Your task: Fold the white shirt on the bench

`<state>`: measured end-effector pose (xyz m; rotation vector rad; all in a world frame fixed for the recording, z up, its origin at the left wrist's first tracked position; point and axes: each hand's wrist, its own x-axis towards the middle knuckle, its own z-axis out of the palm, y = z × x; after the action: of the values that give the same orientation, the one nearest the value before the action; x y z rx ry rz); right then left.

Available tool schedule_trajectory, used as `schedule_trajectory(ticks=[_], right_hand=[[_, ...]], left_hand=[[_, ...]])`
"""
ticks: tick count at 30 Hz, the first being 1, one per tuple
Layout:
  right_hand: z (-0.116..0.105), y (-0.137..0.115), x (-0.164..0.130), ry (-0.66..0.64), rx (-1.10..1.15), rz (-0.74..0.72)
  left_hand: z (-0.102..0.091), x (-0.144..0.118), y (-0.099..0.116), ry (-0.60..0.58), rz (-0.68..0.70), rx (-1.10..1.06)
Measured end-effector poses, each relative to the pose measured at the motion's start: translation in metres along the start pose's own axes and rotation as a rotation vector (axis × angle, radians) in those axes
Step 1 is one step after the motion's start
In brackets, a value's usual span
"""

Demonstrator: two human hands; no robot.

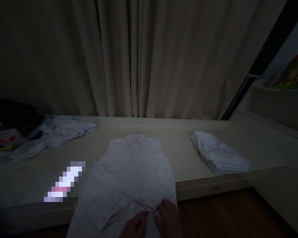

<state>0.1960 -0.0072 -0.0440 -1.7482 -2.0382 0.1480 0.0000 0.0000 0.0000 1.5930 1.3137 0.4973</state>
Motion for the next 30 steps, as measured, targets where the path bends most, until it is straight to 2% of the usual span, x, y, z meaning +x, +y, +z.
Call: schedule_trajectory(ticks=[3,7,10,13,18,25,30], right_hand=[[0.001,0.000,0.002,0.049,0.075,0.019],[-0.005,-0.007,0.005,0.072,0.285,0.119],[-0.014,-0.016,0.010,0.037,0.473,0.251],[-0.023,-0.024,0.014,0.011,0.595,0.306],[-0.021,-0.027,0.017,-0.042,0.652,0.349],[-0.027,-0.025,0.022,-0.115,0.722,0.380],[-0.034,-0.022,0.027,-0.127,0.730,0.370]], left_hand=[[0.008,0.008,0.014,0.030,0.019,0.036],[0.009,0.016,0.028,0.055,-0.045,0.042],[0.008,0.023,0.030,0.048,-0.005,-0.017],[0.011,0.027,0.027,0.068,0.015,-0.057],[0.021,0.026,0.022,0.121,-0.056,-0.008],[0.033,0.025,0.015,0.136,-0.009,-0.056],[0.033,0.019,0.021,0.153,0.053,-0.111]])
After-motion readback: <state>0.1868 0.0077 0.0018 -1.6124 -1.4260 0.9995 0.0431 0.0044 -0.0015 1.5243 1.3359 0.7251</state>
